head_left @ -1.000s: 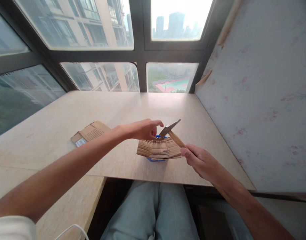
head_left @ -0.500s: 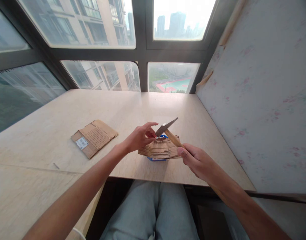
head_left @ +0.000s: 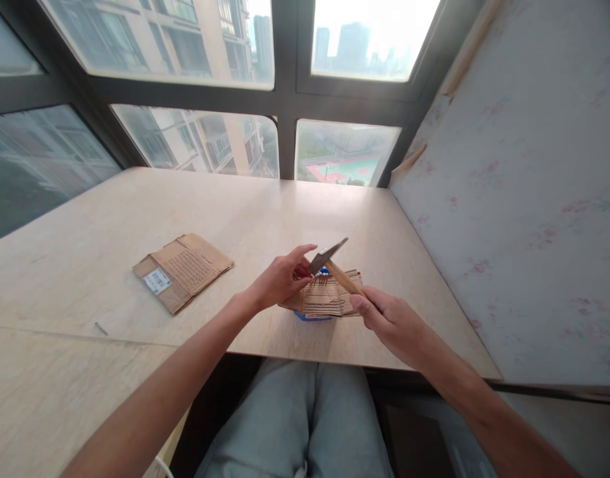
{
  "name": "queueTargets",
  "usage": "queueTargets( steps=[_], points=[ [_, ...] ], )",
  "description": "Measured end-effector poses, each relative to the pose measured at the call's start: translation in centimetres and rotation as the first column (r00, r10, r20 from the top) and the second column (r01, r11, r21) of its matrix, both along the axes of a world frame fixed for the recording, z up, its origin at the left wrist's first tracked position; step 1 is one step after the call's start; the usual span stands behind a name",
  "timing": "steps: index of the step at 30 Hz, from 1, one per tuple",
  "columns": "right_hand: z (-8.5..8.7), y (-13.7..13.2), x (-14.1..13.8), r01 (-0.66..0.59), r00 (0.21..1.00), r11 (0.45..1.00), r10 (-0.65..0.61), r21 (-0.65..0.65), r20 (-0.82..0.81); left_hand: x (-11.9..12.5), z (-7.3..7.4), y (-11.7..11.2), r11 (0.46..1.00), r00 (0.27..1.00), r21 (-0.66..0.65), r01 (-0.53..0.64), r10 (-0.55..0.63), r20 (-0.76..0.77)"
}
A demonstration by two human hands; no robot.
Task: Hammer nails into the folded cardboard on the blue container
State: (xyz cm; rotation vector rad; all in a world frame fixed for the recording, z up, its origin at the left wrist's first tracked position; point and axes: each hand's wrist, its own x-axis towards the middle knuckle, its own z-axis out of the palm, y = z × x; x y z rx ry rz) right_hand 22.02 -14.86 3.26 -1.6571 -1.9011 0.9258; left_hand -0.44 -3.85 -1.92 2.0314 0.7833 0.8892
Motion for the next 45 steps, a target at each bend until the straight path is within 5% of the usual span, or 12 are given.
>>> queueTargets(
  steps=[7, 35, 45],
  points=[
    [0.17, 0.36, -0.3, -0.011, 0.995, 0.999, 0.014, -0.031, 0.095, -0.05, -0.22, 0.03, 0.999, 0.999, -0.037, -0.007, 0.008, 0.041],
    [-0.35, 0.37, -0.32, -0.001, 1.0, 0.999, 0.003, -0.042, 0.03, 0.09, 0.57, -0.12, 0.993, 0.98, 0.016, -0.113, 0.114, -0.166],
    [0.13, 0.52, -0.32, -0.018, 0.999, 0.999, 0.019, -0.027, 0.04, -0.05, 0.01, 0.28, 0.998, 0.981, 0.015, -0.064, 0.066, -0.181]
  ],
)
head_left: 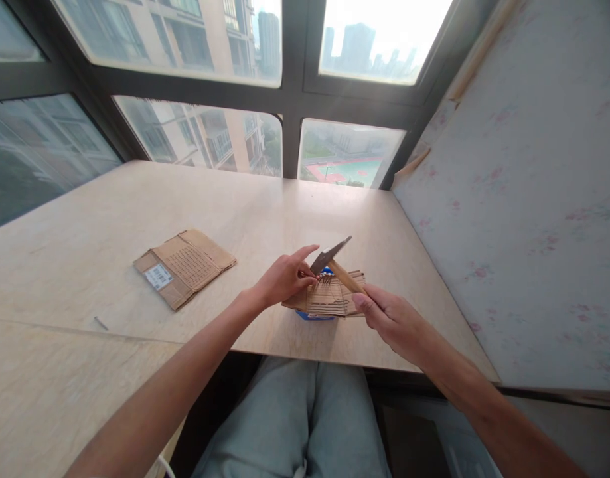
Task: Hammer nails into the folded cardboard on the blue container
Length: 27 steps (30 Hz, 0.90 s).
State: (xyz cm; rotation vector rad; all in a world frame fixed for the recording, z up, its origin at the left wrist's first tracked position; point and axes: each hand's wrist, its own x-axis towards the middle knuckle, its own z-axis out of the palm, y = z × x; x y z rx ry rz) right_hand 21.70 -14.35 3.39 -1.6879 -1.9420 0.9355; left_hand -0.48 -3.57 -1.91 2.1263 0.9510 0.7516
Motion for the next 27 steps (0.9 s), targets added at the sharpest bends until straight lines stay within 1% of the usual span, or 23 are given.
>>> queueTargets(
  steps=[7, 10, 14, 20, 23, 27],
  points=[
    [-0.25, -0.05, -0.23, 0.0, 0.999, 1.0, -0.001, 0.018, 0.05, 0.15, 0.32, -0.21, 1.0, 0.999, -0.01, -0.011, 0.01, -0.052],
    [-0.06, -0.01, -0.27, -0.005, 0.999, 1.0, 0.004, 0.019, 0.041, 0.2, 0.27, -0.24, 1.0, 0.999, -0.02, -0.011, 0.01, -0.04],
    [0.07, -0.12, -0.23, 0.018, 1.0, 0.999, -0.018, 0.037, 0.008, 0.26, 0.01, -0.19, 1.0, 1.0, -0.025, -0.01, 0.01, -0.006],
    [-0.28, -0.34, -0.12, -0.004, 0.999, 1.0, 0.003, 0.005, 0.05, 0.27, 0.07, -0.23, 1.0, 1.0, -0.013, 0.007, -0.007, -0.03],
    [-0.28, -0.4, -0.08, 0.005, 0.999, 1.0, -0.005, 0.0, 0.04, 0.23, 0.24, -0.27, 0.999, 0.999, -0.025, 0.04, -0.04, 0.013],
    [-0.15, -0.4, 0.0, 0.032, 0.999, 0.999, -0.032, 0.011, 0.016, 0.22, 0.35, -0.28, 0.998, 0.996, -0.008, 0.066, -0.065, 0.055]
  ],
)
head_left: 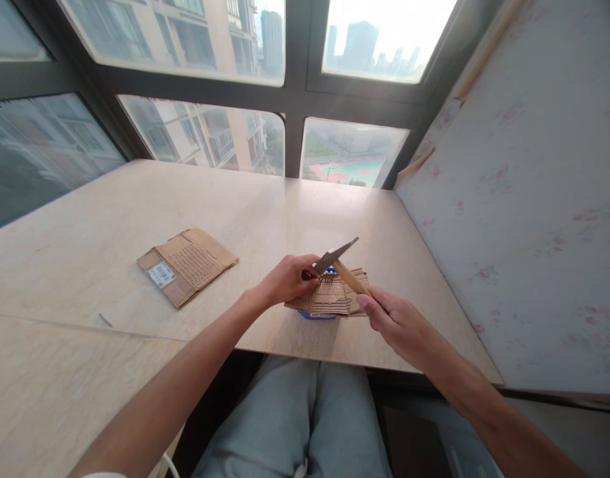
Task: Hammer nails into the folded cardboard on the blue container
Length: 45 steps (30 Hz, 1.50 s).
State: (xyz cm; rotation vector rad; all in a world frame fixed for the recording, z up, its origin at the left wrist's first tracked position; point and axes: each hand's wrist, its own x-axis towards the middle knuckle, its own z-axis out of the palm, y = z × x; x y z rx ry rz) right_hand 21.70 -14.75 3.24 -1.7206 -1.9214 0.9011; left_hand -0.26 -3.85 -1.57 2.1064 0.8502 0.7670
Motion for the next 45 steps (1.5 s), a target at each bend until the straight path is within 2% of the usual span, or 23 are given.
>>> queueTargets(
  steps=[21, 26, 34, 39, 45],
  points=[
    [0.1, 0.2, -0.1, -0.044, 0.998, 0.998, 0.046, -0.033, 0.052, 0.1, 0.0, 0.2, 1.0, 0.999, -0.002, -0.012, 0.012, -0.037],
    [0.1, 0.0, -0.1, -0.018, 1.0, 1.0, 0.018, -0.015, 0.012, 0.1, -0.1, 0.1, 1.0, 1.0, -0.012, -0.003, 0.003, 0.005],
    [-0.2, 0.3, 0.1, -0.008, 0.998, 1.0, 0.008, -0.001, 0.066, 0.1, -0.1, 0.2, 1.0, 1.0, -0.011, -0.007, 0.007, -0.017],
    [-0.6, 0.3, 0.5, -0.016, 1.0, 1.0, 0.017, -0.012, 0.025, 0.1, -0.2, 0.2, 0.999, 1.0, -0.041, 0.003, -0.004, -0.017],
    [-1.0, 0.2, 0.5, -0.007, 1.0, 1.0, 0.006, -0.03, -0.022, 0.2, 0.0, 0.1, 1.0, 0.999, -0.018, 0.005, -0.005, -0.034]
  ],
)
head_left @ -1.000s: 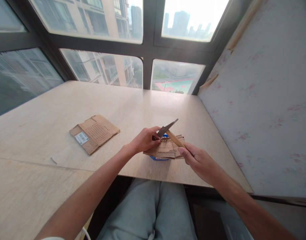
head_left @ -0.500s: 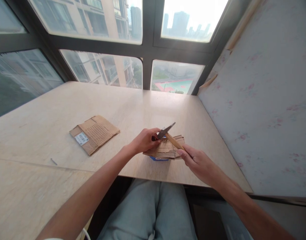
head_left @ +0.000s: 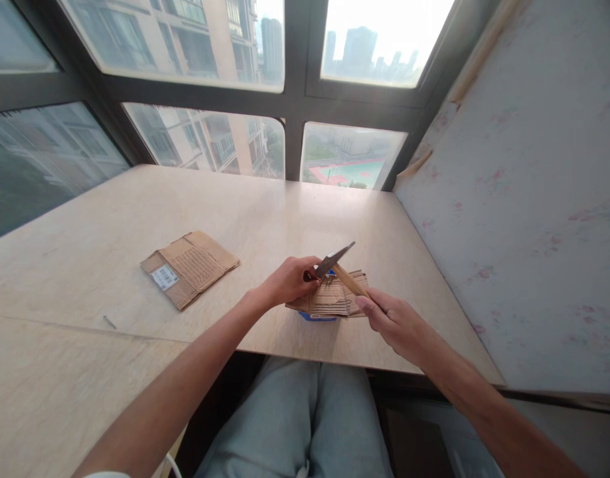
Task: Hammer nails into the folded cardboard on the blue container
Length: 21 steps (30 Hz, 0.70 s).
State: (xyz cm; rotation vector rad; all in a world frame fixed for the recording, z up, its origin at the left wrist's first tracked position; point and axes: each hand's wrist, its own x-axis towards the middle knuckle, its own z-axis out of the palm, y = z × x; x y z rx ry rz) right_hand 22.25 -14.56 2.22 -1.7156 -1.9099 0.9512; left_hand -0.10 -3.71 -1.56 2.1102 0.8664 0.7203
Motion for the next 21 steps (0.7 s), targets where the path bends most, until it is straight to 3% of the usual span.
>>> queueTargets(
  steps=[5, 12, 21],
  points=[
    [0.0, 0.0, -0.1, 0.008, 0.999, 0.999, -0.011, -0.053, -0.044, 0.1, 0.0, 0.1, 0.998, 0.999, 0.056, 0.0, 0.002, -0.035],
    [0.0, -0.2, -0.1, 0.041, 0.99, 0.992, -0.057, -0.122, -0.127, 0.1, 0.5, 0.2, 0.999, 0.999, -0.019, 0.032, -0.032, -0.028],
    [1.3, -0.3, -0.2, 0.09, 0.964, 0.98, -0.13, -0.175, -0.233, 0.1, 0.3, 0.3, 0.999, 0.999, -0.037, 0.006, -0.008, -0.033]
  ],
)
